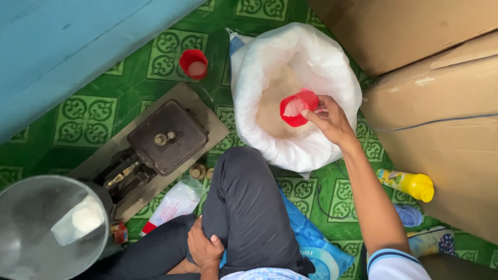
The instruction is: Manually scooping powdered food into plastic bags and organizing them in a tub.
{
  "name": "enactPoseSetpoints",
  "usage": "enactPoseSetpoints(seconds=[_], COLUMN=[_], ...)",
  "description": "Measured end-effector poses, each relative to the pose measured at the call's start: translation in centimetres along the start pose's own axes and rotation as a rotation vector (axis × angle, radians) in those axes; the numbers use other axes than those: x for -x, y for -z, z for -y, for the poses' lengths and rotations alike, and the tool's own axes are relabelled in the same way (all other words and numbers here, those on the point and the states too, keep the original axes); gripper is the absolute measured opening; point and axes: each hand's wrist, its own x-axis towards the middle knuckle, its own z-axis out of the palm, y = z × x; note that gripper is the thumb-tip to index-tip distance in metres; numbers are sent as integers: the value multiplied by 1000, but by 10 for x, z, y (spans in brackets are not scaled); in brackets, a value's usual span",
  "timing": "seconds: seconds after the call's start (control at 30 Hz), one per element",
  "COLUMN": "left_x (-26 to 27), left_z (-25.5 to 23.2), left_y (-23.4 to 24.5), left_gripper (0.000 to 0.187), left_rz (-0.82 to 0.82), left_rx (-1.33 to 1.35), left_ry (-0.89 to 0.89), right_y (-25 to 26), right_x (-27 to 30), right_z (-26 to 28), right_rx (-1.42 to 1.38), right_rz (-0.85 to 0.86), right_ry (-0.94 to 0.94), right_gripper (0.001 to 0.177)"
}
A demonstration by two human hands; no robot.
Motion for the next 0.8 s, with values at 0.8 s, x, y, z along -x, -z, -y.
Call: enactPoseSetpoints(seconds=[0.8], left_x=[16], left_z=[-3], left_y=[78], left_gripper=[59], left_rz=[-2], left_rx=[457], left_ry=[128], right_y=[-123], right_x=[147], right_z=[266], right_rx=[134], right_rz=[316], right_ry=[370], right_gripper=[41])
